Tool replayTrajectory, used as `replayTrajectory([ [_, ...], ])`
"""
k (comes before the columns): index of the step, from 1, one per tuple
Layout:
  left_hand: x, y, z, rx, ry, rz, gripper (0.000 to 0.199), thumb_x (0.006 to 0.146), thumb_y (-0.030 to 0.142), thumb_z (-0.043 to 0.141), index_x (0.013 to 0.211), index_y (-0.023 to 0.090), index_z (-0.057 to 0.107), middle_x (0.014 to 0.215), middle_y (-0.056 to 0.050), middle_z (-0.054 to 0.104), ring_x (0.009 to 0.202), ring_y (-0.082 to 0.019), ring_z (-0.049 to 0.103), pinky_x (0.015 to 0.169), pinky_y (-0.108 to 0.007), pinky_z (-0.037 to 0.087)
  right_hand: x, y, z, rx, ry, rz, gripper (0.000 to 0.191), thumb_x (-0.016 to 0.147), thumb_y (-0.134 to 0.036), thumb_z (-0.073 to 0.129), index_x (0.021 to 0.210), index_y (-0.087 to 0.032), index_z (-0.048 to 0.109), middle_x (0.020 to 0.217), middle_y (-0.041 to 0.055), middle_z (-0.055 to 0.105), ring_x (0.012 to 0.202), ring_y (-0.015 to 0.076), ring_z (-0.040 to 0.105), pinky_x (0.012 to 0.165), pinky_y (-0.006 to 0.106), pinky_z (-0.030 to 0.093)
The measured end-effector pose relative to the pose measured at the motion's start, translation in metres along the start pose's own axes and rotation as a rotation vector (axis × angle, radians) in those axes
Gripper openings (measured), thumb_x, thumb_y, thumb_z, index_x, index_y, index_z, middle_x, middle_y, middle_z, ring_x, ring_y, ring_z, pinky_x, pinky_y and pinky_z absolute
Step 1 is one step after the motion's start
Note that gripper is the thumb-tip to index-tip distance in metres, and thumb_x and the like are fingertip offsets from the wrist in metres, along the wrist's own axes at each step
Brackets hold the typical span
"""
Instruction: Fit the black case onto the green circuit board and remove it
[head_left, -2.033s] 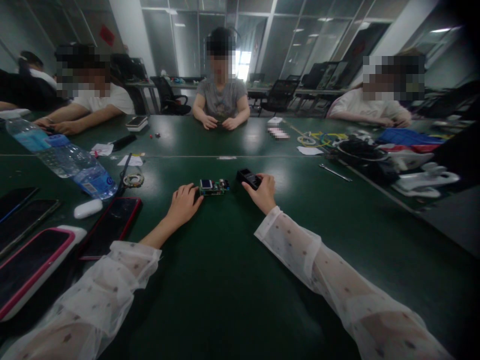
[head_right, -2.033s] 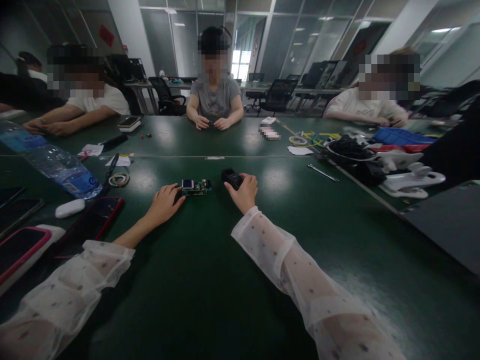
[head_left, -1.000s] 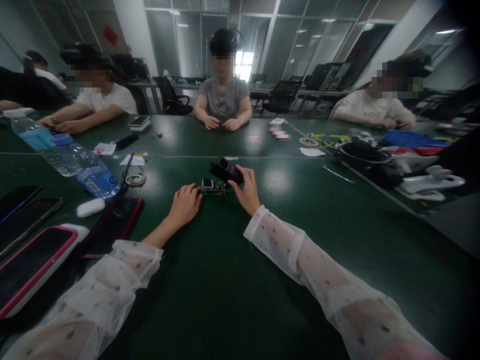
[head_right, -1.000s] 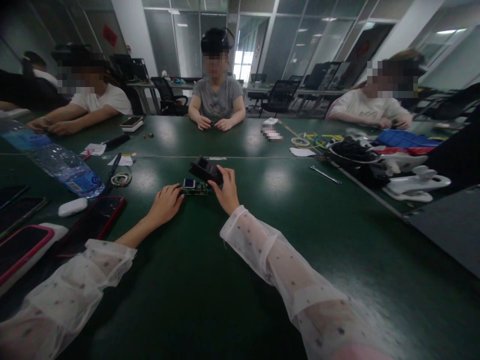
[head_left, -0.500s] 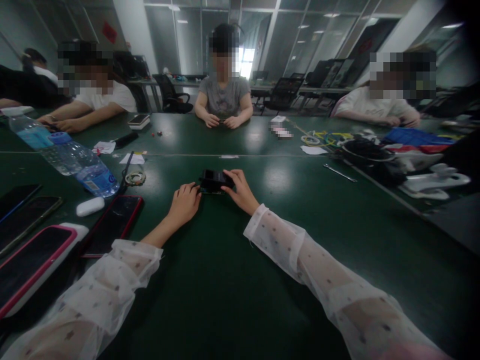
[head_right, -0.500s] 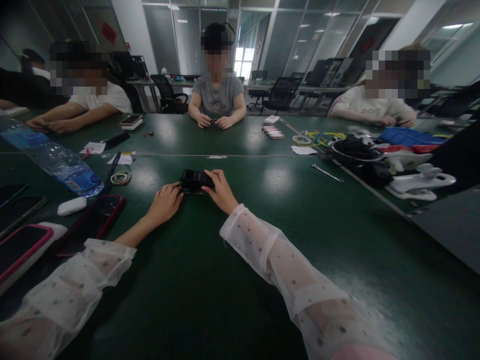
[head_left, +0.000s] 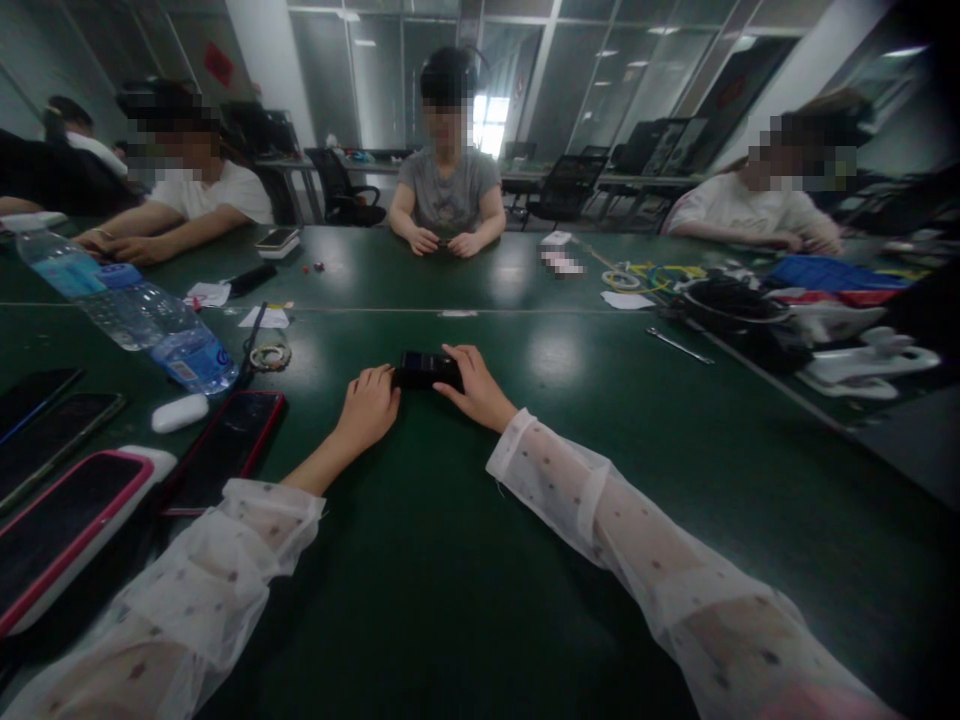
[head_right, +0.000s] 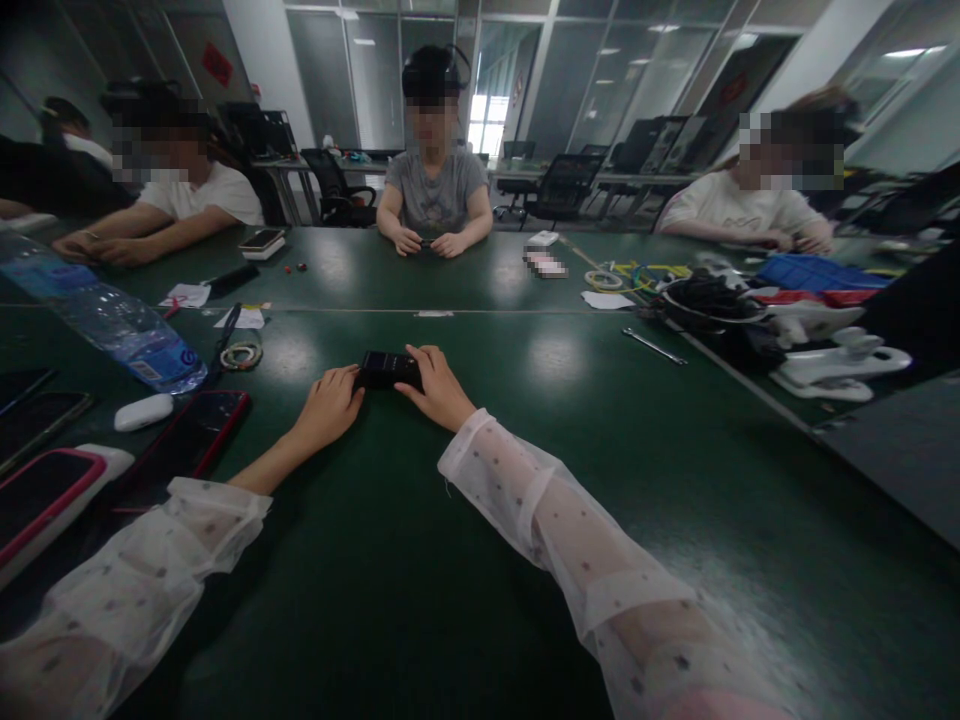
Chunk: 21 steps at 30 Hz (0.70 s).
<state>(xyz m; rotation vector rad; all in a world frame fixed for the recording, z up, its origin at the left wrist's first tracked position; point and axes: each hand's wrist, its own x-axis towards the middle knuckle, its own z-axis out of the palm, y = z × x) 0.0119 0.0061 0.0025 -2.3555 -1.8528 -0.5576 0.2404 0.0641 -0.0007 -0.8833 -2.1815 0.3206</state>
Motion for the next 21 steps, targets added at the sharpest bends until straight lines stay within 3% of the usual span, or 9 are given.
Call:
replayTrajectory([
  [3,0.0,-0.001,0.001,-0.003,-0.005,0.01,0.038,0.1,0.026,0.036,0.132,0.011,0.051,0.14,-0.016,0.054,0.13,-0.029,0.046,0.103,-0.047,0.042,0.001,0.006,0.0,0.05,0.131,0.096,0.056,0.094,-0.049,0.051,0.141,-0.021,0.041,0.127,0.0145,0.049,0.12,0.0283,0.051,0.105,0.051,0.046],
  [9,0.0,-0.003,0.003,-0.002,0.002,0.015,0.036,0.101,0.026,0.036,0.129,0.012,0.054,0.14,-0.015,0.054,0.129,-0.029,0.046,0.104,-0.047,0.042,0.003,0.034,0.003,0.315,0.369,0.443,0.053,0.093,-0.061,0.04,0.121,-0.018,0.053,0.108,0.0115,0.061,0.097,0.0218,0.062,0.09,0.042,0.053],
  [12,-0.001,-0.004,0.003,-0.002,-0.003,0.018,0.036,0.101,0.027,0.036,0.128,0.011,0.054,0.14,-0.016,0.054,0.129,-0.029,0.046,0.104,-0.047,0.042,0.004,0.039,0.004,0.408,0.376,0.519,0.054,0.091,-0.065,0.04,0.117,-0.019,0.053,0.102,0.0088,0.063,0.089,0.0192,0.064,0.084,0.038,0.054],
  [21,0.0,-0.001,0.001,0.01,-0.006,0.013,0.035,0.1,0.026,0.037,0.127,0.013,0.056,0.139,-0.015,0.054,0.129,-0.03,0.046,0.102,-0.048,0.042,0.004,0.02,-0.002,0.365,0.203,0.375,0.046,0.089,-0.056,0.055,0.121,-0.023,0.056,0.109,0.0072,0.064,0.098,0.0202,0.063,0.089,0.039,0.052],
])
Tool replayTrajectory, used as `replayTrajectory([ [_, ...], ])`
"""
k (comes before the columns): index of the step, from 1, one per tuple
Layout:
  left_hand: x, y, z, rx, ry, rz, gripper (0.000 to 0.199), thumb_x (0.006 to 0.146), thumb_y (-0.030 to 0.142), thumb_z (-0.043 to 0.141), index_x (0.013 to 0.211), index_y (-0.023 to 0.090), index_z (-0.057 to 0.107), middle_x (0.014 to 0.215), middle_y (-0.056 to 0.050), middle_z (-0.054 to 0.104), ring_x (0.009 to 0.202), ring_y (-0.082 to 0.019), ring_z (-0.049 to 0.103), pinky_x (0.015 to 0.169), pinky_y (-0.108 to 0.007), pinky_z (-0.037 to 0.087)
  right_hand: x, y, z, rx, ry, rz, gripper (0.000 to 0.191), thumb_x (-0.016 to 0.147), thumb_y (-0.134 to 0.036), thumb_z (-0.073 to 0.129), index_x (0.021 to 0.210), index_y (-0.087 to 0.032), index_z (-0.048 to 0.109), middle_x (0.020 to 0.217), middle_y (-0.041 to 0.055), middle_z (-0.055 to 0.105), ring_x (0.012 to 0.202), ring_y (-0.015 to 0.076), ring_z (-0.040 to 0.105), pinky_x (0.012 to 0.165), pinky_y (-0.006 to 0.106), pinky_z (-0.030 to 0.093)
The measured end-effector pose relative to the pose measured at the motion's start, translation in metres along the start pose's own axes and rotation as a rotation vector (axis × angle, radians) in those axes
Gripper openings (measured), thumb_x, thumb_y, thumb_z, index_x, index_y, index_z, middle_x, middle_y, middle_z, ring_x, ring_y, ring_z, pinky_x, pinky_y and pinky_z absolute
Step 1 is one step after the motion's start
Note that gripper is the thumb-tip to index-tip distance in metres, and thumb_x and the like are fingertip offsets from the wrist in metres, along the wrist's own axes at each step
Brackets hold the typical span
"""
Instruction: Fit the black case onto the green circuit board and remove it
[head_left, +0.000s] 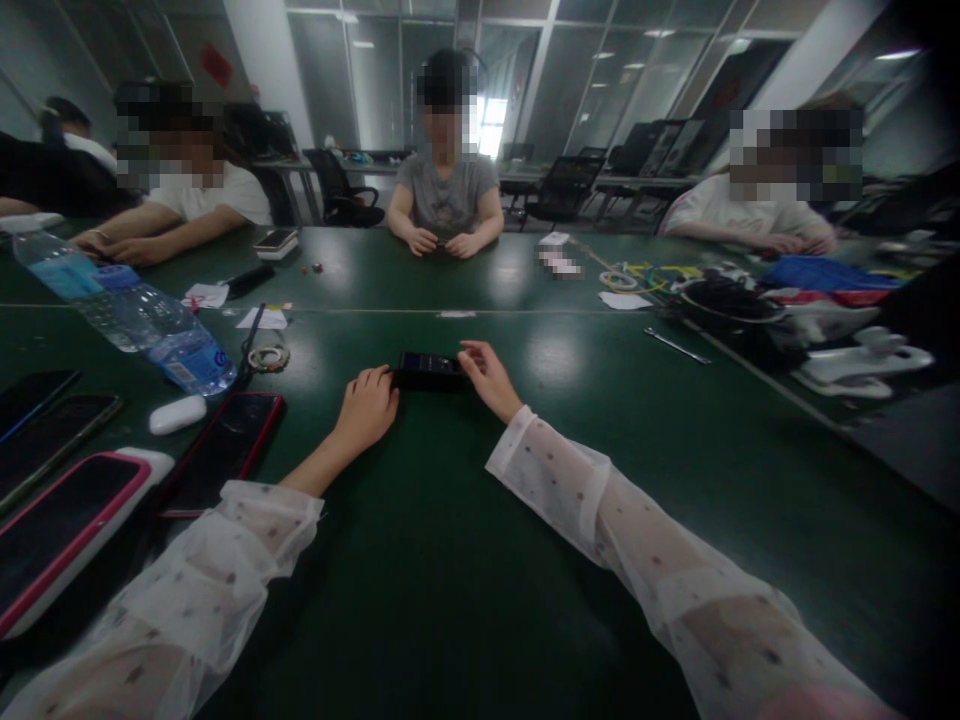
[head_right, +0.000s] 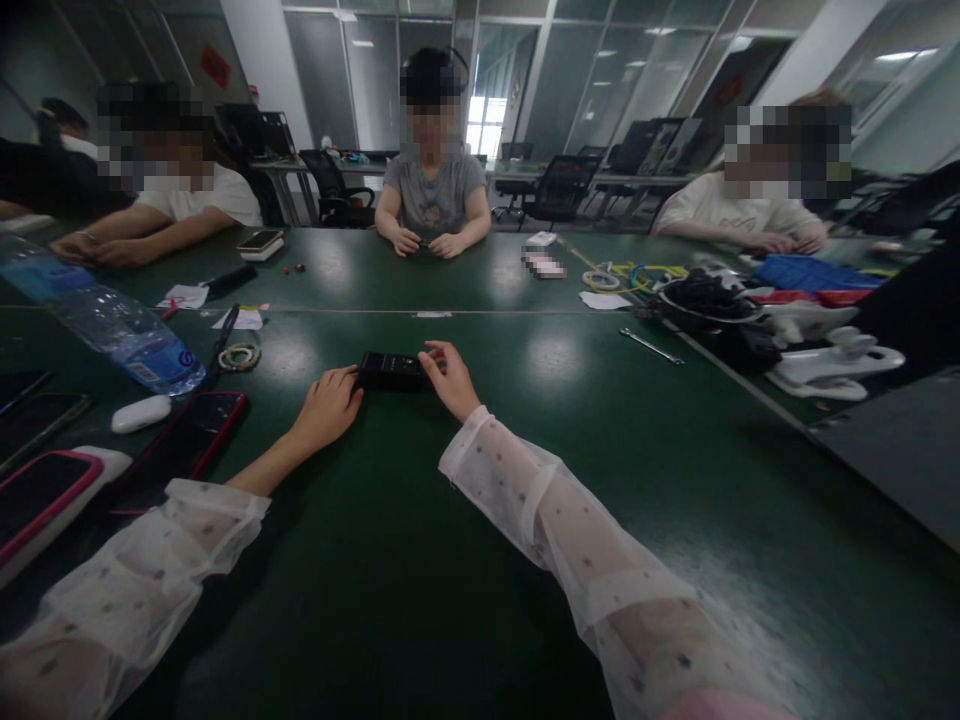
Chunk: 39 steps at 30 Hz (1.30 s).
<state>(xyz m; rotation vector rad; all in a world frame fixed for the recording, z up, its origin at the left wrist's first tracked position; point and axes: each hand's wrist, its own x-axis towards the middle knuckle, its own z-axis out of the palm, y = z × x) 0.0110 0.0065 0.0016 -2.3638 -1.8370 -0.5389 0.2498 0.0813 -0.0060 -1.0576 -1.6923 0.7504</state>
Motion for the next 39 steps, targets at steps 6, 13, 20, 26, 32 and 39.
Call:
replayTrajectory([
  [6,0.0,0.002,-0.002,0.003,-0.007,-0.004,0.036,0.099,0.025,0.038,0.128,0.012,0.055,0.14,-0.016,0.054,0.128,-0.03,0.047,0.102,-0.048,0.043,-0.003,-0.005,0.001,-0.072,-0.144,-0.095,0.057,0.078,-0.045,0.074,0.127,-0.023,0.054,0.118,0.0089,0.061,0.107,0.0243,0.061,0.094,0.045,0.051],
  [13,0.001,0.001,0.0,-0.001,0.001,-0.005,0.036,0.1,0.026,0.036,0.127,0.012,0.056,0.139,-0.016,0.054,0.128,-0.03,0.047,0.102,-0.048,0.043,-0.004,-0.008,-0.001,-0.097,-0.245,-0.154,0.06,0.074,-0.032,0.078,0.126,-0.021,0.051,0.122,0.0099,0.062,0.115,0.0255,0.061,0.1,0.048,0.049],
  [20,0.0,0.001,0.0,-0.001,0.003,-0.006,0.035,0.1,0.026,0.037,0.126,0.013,0.056,0.139,-0.015,0.054,0.128,-0.029,0.047,0.103,-0.048,0.042,-0.005,-0.013,-0.002,-0.068,-0.249,-0.107,0.052,0.074,-0.026,0.078,0.119,-0.021,0.053,0.118,0.0081,0.064,0.115,0.025,0.062,0.102,0.05,0.048],
  [26,0.0,0.001,0.0,0.009,-0.001,-0.003,0.036,0.1,0.025,0.037,0.127,0.012,0.056,0.138,-0.016,0.055,0.128,-0.03,0.047,0.101,-0.048,0.043,-0.005,-0.011,0.0,-0.03,-0.231,-0.081,0.051,0.073,-0.025,0.079,0.117,-0.022,0.054,0.117,0.0077,0.065,0.114,0.025,0.063,0.1,0.048,0.05],
  [32,-0.001,0.0,0.001,0.013,0.016,0.003,0.036,0.1,0.025,0.038,0.127,0.012,0.056,0.138,-0.015,0.055,0.128,-0.03,0.047,0.101,-0.048,0.043,-0.004,-0.009,0.001,0.005,-0.21,-0.074,0.051,0.072,-0.026,0.08,0.116,-0.024,0.054,0.119,0.0081,0.064,0.115,0.0265,0.063,0.1,0.048,0.051],
  [39,0.0,-0.001,0.001,-0.006,0.008,0.01,0.036,0.1,0.025,0.038,0.128,0.012,0.056,0.137,-0.016,0.055,0.128,-0.03,0.047,0.102,-0.048,0.042,-0.003,-0.004,0.001,0.057,-0.19,-0.099,0.052,0.073,-0.032,0.08,0.117,-0.023,0.054,0.119,0.0082,0.064,0.115,0.027,0.062,0.1,0.048,0.051],
])
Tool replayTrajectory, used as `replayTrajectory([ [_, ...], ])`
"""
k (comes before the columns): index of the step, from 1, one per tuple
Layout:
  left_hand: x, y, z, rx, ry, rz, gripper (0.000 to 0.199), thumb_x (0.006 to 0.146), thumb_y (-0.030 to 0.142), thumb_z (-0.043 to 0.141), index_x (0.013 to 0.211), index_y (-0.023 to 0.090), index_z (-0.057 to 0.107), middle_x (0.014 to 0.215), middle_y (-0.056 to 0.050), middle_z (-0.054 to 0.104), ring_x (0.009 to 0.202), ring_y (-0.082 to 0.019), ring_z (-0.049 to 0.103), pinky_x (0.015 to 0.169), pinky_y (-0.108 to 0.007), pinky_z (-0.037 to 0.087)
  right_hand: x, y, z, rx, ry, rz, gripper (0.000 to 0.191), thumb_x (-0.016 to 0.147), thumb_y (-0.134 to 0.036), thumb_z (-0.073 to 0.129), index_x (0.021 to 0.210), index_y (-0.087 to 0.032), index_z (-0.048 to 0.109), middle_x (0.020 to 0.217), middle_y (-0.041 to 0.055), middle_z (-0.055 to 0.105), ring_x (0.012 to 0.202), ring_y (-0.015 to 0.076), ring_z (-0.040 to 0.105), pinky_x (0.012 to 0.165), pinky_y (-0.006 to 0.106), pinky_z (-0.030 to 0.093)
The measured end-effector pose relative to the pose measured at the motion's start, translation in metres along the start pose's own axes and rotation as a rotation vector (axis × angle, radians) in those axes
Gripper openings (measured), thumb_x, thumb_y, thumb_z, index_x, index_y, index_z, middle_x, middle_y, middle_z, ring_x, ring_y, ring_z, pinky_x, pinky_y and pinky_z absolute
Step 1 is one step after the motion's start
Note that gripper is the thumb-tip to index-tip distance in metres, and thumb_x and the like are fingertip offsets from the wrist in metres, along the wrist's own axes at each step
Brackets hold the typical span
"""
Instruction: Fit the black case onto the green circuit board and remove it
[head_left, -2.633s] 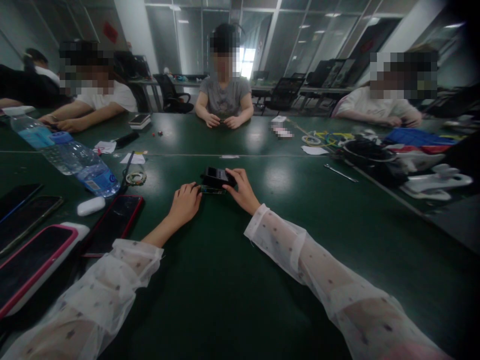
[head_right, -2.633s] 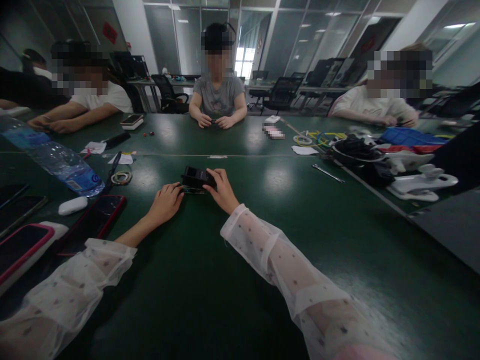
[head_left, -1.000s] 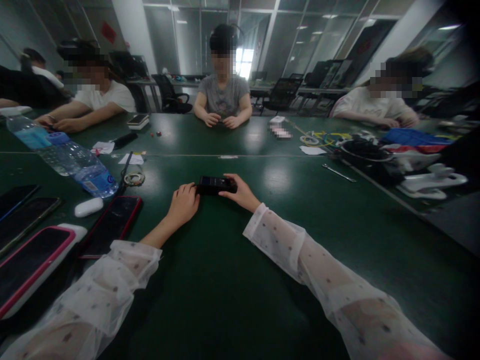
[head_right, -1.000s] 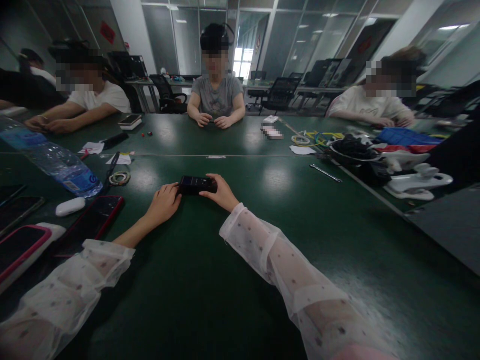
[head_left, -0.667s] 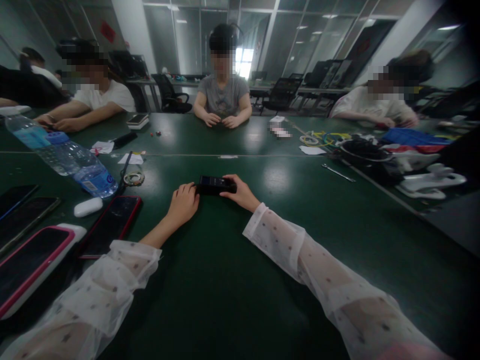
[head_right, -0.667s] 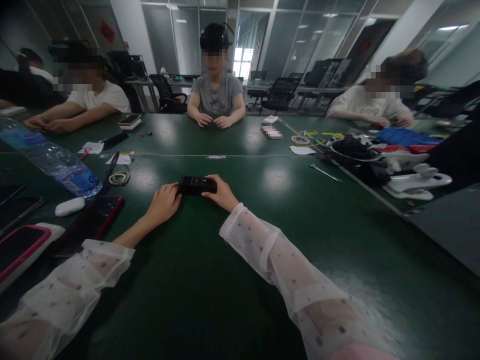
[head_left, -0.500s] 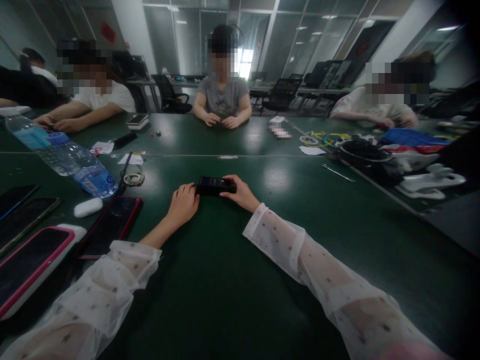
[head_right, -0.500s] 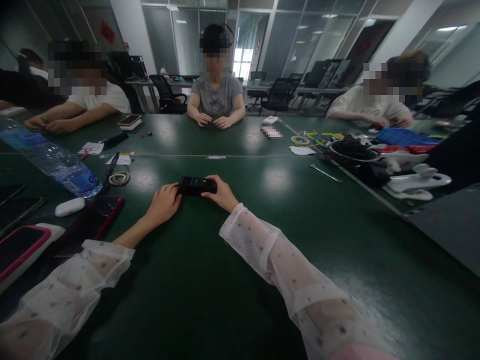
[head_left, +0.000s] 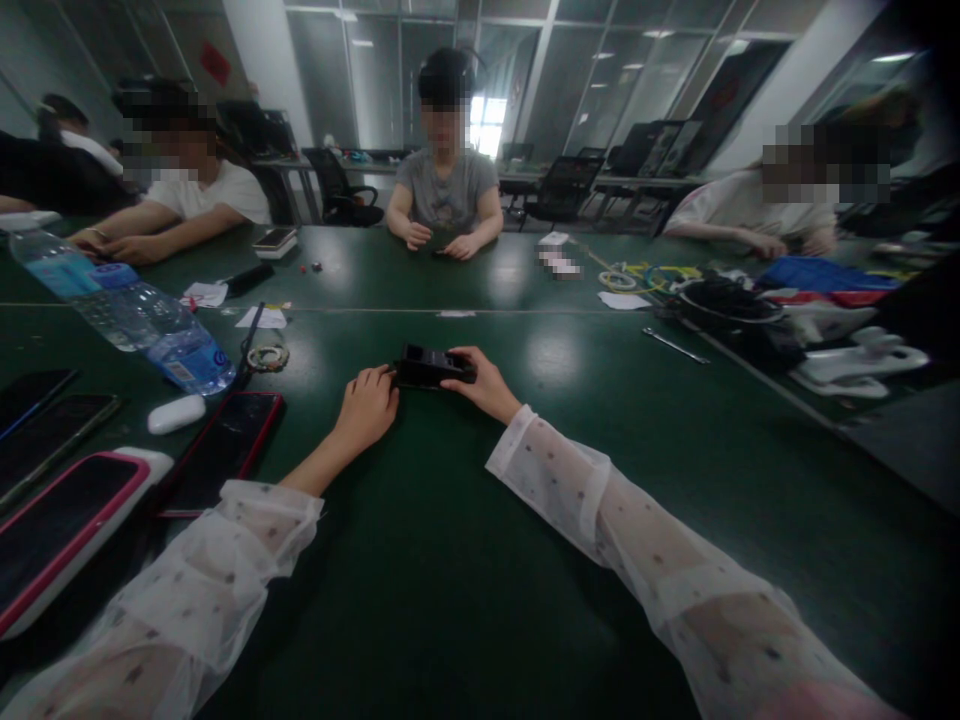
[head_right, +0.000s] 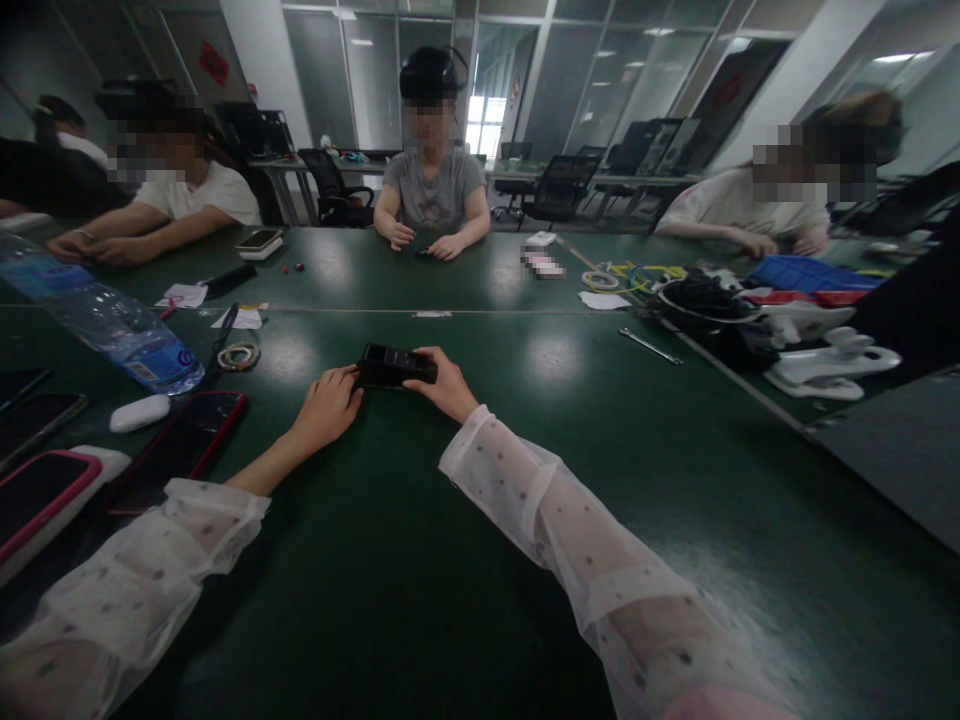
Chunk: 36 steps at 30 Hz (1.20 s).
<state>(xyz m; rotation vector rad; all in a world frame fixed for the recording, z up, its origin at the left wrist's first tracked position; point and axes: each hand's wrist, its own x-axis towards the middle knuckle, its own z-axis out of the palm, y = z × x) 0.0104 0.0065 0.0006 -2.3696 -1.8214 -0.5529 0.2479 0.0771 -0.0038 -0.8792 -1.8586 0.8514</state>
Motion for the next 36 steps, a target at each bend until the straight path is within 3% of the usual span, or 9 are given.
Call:
replayTrajectory([
  [11,0.0,-0.002,0.003,-0.01,0.006,-0.005,0.037,0.1,0.026,0.039,0.13,0.012,0.054,0.139,-0.015,0.054,0.13,-0.029,0.045,0.104,-0.048,0.041,-0.002,-0.003,-0.002,0.024,0.153,-0.05,0.054,0.073,-0.038,0.079,0.119,-0.025,0.052,0.12,0.0071,0.062,0.112,0.0253,0.063,0.097,0.046,0.054],
  [15,0.0,-0.001,0.002,-0.004,0.003,-0.014,0.036,0.1,0.026,0.039,0.13,0.013,0.055,0.14,-0.015,0.053,0.13,-0.029,0.045,0.103,-0.048,0.042,-0.005,-0.006,-0.011,-0.086,0.355,-0.057,0.056,0.074,-0.04,0.077,0.119,-0.022,0.05,0.118,0.0095,0.062,0.108,0.0259,0.063,0.097,0.045,0.053],
  [19,0.001,-0.001,0.004,0.006,0.018,-0.011,0.036,0.099,0.025,0.039,0.129,0.013,0.055,0.139,-0.015,0.055,0.129,-0.03,0.047,0.102,-0.048,0.043,-0.016,0.003,-0.028,-0.262,0.527,0.024,0.056,0.074,-0.04,0.074,0.118,-0.018,0.048,0.115,0.0137,0.06,0.1,0.0273,0.063,0.092,0.047,0.053],
  [23,0.001,-0.001,0.004,-0.01,0.024,-0.009,0.038,0.1,0.026,0.039,0.133,0.013,0.052,0.139,-0.015,0.054,0.129,-0.029,0.047,0.102,-0.048,0.042,-0.026,0.021,-0.043,-0.424,0.547,0.116,0.057,0.073,-0.042,0.073,0.117,-0.017,0.048,0.113,0.0155,0.061,0.101,0.0302,0.062,0.093,0.052,0.051],
  [27,0.0,-0.001,0.002,0.005,0.018,0.001,0.04,0.1,0.025,0.039,0.136,0.015,0.049,0.14,-0.015,0.053,0.129,-0.029,0.046,0.103,-0.047,0.042,-0.027,0.035,-0.047,-0.522,0.486,0.197,0.057,0.072,-0.043,0.073,0.115,-0.015,0.05,0.111,0.0179,0.062,0.104,0.0332,0.061,0.094,0.052,0.05],
  [36,0.0,-0.001,0.0,0.0,-0.009,0.003,0.04,0.101,0.027,0.037,0.137,0.017,0.048,0.141,-0.014,0.052,0.129,-0.027,0.046,0.102,-0.046,0.042,-0.026,0.043,-0.045,-0.551,0.455,0.168,0.071,0.071,-0.052,0.072,0.125,-0.015,0.046,0.121,0.0194,0.058,0.111,0.0364,0.056,0.097,0.056,0.047],
])
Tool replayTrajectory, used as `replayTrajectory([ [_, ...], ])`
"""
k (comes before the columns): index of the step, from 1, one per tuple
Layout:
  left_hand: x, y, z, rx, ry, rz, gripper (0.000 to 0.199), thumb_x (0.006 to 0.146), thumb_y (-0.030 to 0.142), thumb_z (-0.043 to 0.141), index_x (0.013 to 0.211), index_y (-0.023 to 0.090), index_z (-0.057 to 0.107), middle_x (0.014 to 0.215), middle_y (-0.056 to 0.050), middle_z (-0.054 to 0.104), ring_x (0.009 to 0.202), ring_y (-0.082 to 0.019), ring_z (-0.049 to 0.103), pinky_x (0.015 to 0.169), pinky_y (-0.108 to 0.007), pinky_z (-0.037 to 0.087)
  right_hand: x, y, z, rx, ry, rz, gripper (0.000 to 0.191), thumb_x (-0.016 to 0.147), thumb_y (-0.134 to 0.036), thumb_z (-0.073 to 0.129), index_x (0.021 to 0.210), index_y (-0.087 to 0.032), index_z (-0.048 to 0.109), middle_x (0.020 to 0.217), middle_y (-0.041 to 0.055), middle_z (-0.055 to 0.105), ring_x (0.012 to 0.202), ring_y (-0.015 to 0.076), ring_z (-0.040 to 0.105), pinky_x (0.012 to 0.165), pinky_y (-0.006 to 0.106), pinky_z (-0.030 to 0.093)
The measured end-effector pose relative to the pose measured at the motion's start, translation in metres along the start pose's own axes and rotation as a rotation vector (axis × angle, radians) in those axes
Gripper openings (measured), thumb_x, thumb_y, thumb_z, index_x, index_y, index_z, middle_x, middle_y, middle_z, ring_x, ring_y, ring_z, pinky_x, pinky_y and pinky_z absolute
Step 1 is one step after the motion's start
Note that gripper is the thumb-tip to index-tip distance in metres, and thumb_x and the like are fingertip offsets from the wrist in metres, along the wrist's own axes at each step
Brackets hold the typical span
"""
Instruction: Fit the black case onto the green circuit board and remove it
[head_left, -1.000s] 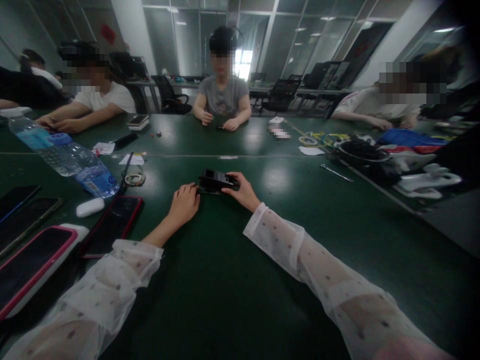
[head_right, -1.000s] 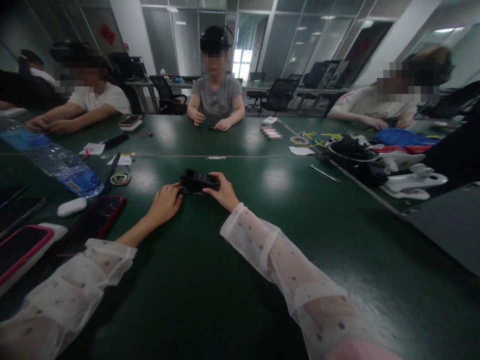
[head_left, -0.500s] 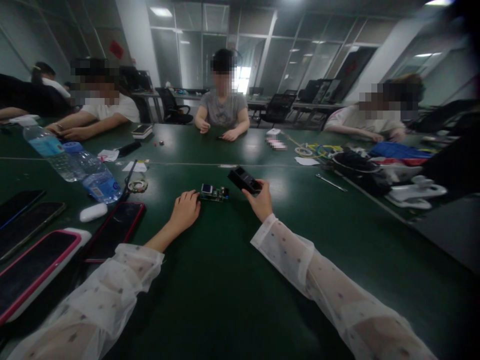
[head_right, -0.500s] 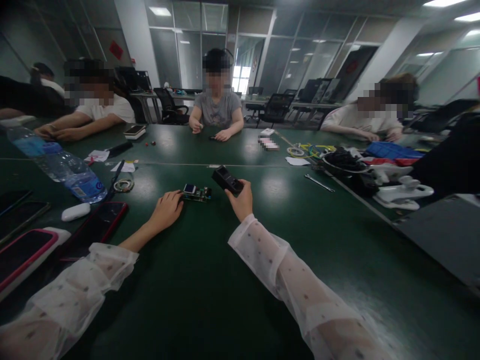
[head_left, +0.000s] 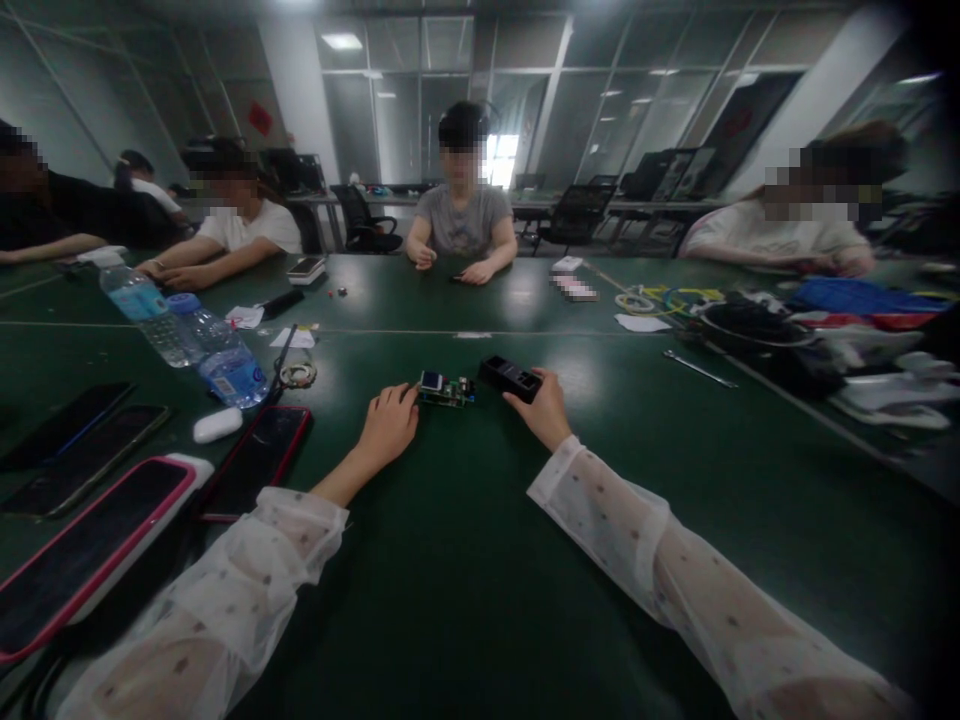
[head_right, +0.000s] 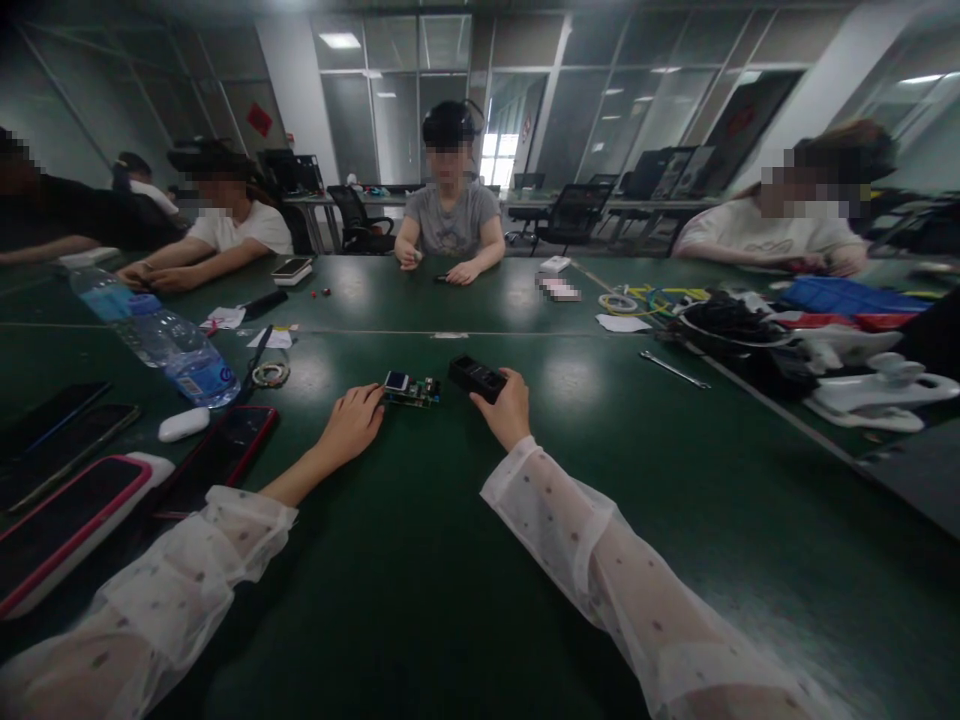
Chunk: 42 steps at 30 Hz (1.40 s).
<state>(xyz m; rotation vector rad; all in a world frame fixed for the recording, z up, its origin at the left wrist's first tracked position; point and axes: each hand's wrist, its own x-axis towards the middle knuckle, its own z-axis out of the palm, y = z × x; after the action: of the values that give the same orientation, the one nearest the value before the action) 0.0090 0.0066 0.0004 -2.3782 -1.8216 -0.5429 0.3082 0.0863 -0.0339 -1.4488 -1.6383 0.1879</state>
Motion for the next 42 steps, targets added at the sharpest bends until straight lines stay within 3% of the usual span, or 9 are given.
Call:
replayTrajectory([
  [16,0.0,0.002,-0.001,-0.038,0.003,-0.012,0.036,0.1,0.026,0.039,0.133,0.017,0.051,0.14,-0.014,0.052,0.129,-0.029,0.045,0.102,-0.049,0.042,0.0,-0.002,0.0,-0.022,0.005,-0.019,0.06,0.078,-0.051,0.067,0.122,-0.014,0.049,0.118,0.0193,0.058,0.11,0.0358,0.056,0.095,0.056,0.047],
  [27,0.012,-0.022,0.005,-0.352,-0.04,-0.143,0.035,0.091,0.039,0.062,0.124,0.026,0.059,0.134,-0.005,0.06,0.125,-0.028,0.052,0.101,-0.05,0.044,0.001,0.001,0.0,-0.006,0.007,-0.039,0.059,0.078,-0.054,0.065,0.12,-0.015,0.05,0.115,0.0191,0.059,0.107,0.0362,0.057,0.094,0.057,0.046],
  [33,0.012,-0.019,0.003,-0.364,-0.042,-0.153,0.031,0.091,0.044,0.062,0.116,0.026,0.062,0.133,-0.005,0.061,0.124,-0.029,0.052,0.1,-0.052,0.044,0.0,-0.001,0.0,0.007,0.005,-0.035,0.057,0.079,-0.054,0.065,0.119,-0.017,0.051,0.115,0.0175,0.059,0.107,0.0357,0.056,0.094,0.057,0.046],
  [42,0.012,-0.02,0.001,-0.399,-0.049,-0.141,0.022,0.093,0.038,0.06,0.112,0.026,0.063,0.124,-0.004,0.066,0.122,-0.026,0.055,0.101,-0.051,0.045,0.0,0.001,-0.002,0.022,-0.011,-0.037,0.054,0.08,-0.049,0.066,0.121,-0.018,0.052,0.117,0.0167,0.058,0.11,0.0356,0.055,0.095,0.057,0.045],
])
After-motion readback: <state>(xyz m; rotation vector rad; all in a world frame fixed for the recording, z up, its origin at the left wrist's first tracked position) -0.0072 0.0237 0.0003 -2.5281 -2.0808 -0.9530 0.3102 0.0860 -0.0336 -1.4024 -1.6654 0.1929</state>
